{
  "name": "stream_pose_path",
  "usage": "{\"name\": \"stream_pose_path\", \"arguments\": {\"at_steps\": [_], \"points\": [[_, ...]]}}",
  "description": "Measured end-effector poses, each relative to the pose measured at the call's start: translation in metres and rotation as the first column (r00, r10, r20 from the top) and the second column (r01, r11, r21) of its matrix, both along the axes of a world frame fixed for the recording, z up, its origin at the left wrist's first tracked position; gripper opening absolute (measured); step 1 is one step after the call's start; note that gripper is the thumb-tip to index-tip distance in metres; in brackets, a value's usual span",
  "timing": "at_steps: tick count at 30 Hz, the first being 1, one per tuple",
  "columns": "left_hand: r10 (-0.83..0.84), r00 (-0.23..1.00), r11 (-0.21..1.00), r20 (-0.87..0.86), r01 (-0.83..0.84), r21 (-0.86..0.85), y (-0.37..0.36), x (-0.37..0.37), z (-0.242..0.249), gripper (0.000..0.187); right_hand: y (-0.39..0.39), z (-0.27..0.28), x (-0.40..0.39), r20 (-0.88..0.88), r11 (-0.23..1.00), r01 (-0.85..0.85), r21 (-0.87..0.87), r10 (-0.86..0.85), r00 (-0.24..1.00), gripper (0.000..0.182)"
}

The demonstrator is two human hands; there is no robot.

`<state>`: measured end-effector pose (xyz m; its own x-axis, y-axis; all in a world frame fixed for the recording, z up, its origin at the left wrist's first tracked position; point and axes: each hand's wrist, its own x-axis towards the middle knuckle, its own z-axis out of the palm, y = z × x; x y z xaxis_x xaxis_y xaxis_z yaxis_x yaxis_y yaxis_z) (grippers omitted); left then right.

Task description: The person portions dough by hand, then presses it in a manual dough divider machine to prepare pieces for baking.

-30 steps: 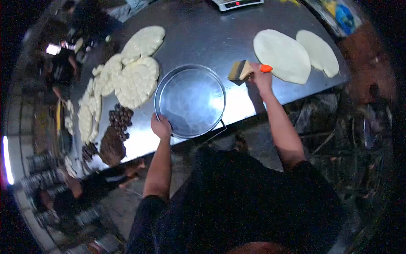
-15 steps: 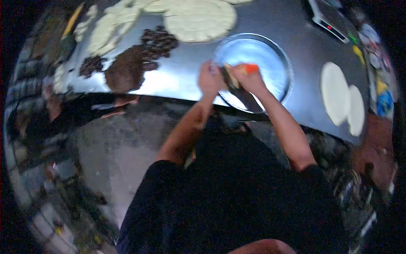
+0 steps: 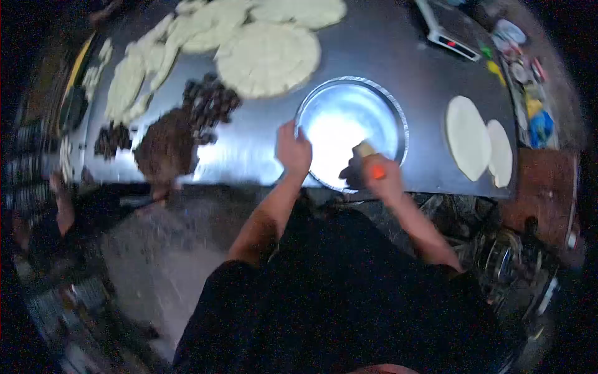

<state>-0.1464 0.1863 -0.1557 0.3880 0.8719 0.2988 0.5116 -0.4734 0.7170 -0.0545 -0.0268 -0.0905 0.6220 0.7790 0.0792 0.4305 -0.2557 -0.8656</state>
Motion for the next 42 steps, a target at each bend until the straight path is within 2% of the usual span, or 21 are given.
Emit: {"name": "stream_pose_path", "arguments": {"at_steps": [1, 2, 3, 4, 5, 6, 7, 8, 10, 11, 15, 17, 20, 25, 27, 30, 32, 33, 35, 39, 42], "points": [[-0.028, 0.983, 1.000, 0.181, 0.029, -0.007, 0.005, -0.004, -0.029, 0.029, 0.015, 0.000, -0.022, -0.320, 0.998, 0.019, 0.066, 0.003, 0.947, 0.008], [0.025, 0.987, 0.999, 0.160, -0.018, -0.045, 0.012, -0.003, -0.063, 0.035, 0.030, -0.009, -0.027, -0.203, 0.994, -0.085, -0.066, 0.071, 0.977, 0.012], [-0.008, 0.986, 0.994, 0.164, 0.025, -0.103, 0.018, 0.000, -0.060, 0.034, 0.047, -0.047, -0.028, -0.119, 0.972, -0.119, 0.204, 0.145, 0.982, 0.014], [-0.046, 0.993, 0.993, 0.108, 0.057, -0.103, 0.021, 0.001, -0.032, 0.035, 0.060, -0.029, -0.019, -0.096, 0.951, -0.120, 0.284, 0.153, 0.984, 0.011], [-0.064, 0.997, 0.993, 0.040, 0.068, -0.099, 0.020, 0.007, -0.014, 0.036, 0.068, 0.019, -0.010, 0.010, 0.997, -0.080, -0.022, 0.080, 0.997, 0.015], [-0.074, 0.997, 0.992, -0.010, 0.072, -0.104, 0.019, 0.008, -0.003, 0.038, 0.066, 0.026, 0.005, -0.024, 0.997, -0.024, -0.080, 0.022, 0.999, 0.022], [-0.143, 0.987, 0.989, -0.080, 0.140, -0.040, 0.023, 0.009, 0.008, 0.036, 0.058, 0.039, 0.016, -0.176, 0.998, 0.033, 0.048, -0.024, 0.984, 0.021], [-0.159, 0.987, 0.986, -0.022, 0.158, -0.055, 0.025, 0.011, 0.005, 0.036, 0.058, 0.038, 0.027, -0.004, 0.924, 0.018, 0.383, -0.018, 1.000, 0.018], [-0.112, 0.994, 0.994, -0.012, 0.112, -0.012, 0.042, 0.003, -0.016, 0.035, 0.039, 0.035, 0.054, 0.261, 0.877, -0.004, 0.480, -0.138, 0.955, 0.018], [-0.097, 0.994, 0.995, -0.059, 0.098, 0.022, 0.050, 0.003, -0.019, 0.036, 0.017, 0.059, 0.063, 0.260, 0.945, 0.095, 0.314, -0.182, 0.948, 0.022], [0.032, 0.999, 0.998, -0.007, -0.033, -0.049, 0.030, 0.014, 0.016, 0.039, -0.046, 0.057, 0.127, 0.472, 0.938, 0.203, 0.281, -0.319, 0.822, 0.028], [0.085, 0.980, 0.981, 0.180, -0.114, 0.154, 0.015, 0.030, 0.030, 0.038, -0.060, 0.022, 0.164, 0.534, 0.949, 0.144, 0.280, -0.279, 0.798, 0.029], [-0.031, 0.986, 0.980, 0.165, -0.003, 0.201, -0.043, 0.090, 0.103, 0.031, -0.088, -0.039, 0.194, 0.690, 0.999, 0.016, -0.027, 0.007, 0.724, 0.039], [-0.534, 0.830, 0.840, 0.162, 0.543, -0.014, -0.100, 0.250, 0.145, 0.022, -0.219, -0.013, 0.187, 0.459, 0.993, 0.044, 0.106, -0.089, 0.884, 0.037], [-0.735, 0.676, 0.673, 0.054, 0.737, -0.063, -0.128, 0.334, 0.137, 0.023, -0.294, 0.012, 0.180, 0.390, 0.990, 0.141, 0.029, -0.141, 0.910, 0.038], [-0.918, 0.354, 0.391, -0.177, 0.882, -0.263, -0.194, 0.440, 0.122, 0.039, -0.370, -0.011, 0.156, 0.170, 0.945, 0.259, 0.199, -0.294, 0.941, 0.036], [-0.861, 0.374, 0.415, -0.346, 0.908, -0.053, -0.190, 0.531, 0.013, 0.058, -0.390, -0.022, 0.131, -0.053, 0.759, 0.633, 0.153, -0.633, 0.772, 0.025], [-0.862, 0.369, 0.412, -0.346, 0.909, -0.057, -0.215, 0.535, 0.006, 0.058, -0.390, -0.025, 0.127, -0.055, 0.757, 0.636, 0.149, -0.636, 0.770, 0.025], [-0.430, 0.673, 0.500, -0.602, 0.732, 0.462, -0.279, 0.523, -0.002, 0.068, -0.388, -0.027, 0.124, -0.187, 0.578, 0.816, -0.024, -0.804, 0.564, 0.019], [-0.632, 0.669, 0.681, -0.392, 0.721, 0.131, -0.294, 0.517, 0.009, 0.065, -0.375, -0.042, 0.139, -0.334, 0.536, 0.836, 0.120, -0.771, 0.543, 0.016], [-0.849, 0.418, 0.486, -0.323, 0.857, -0.170, -0.298, 0.491, 0.053, 0.055, -0.364, -0.041, 0.180, -0.718, 0.506, 0.836, 0.211, -0.500, 0.483, 0.026]]}}
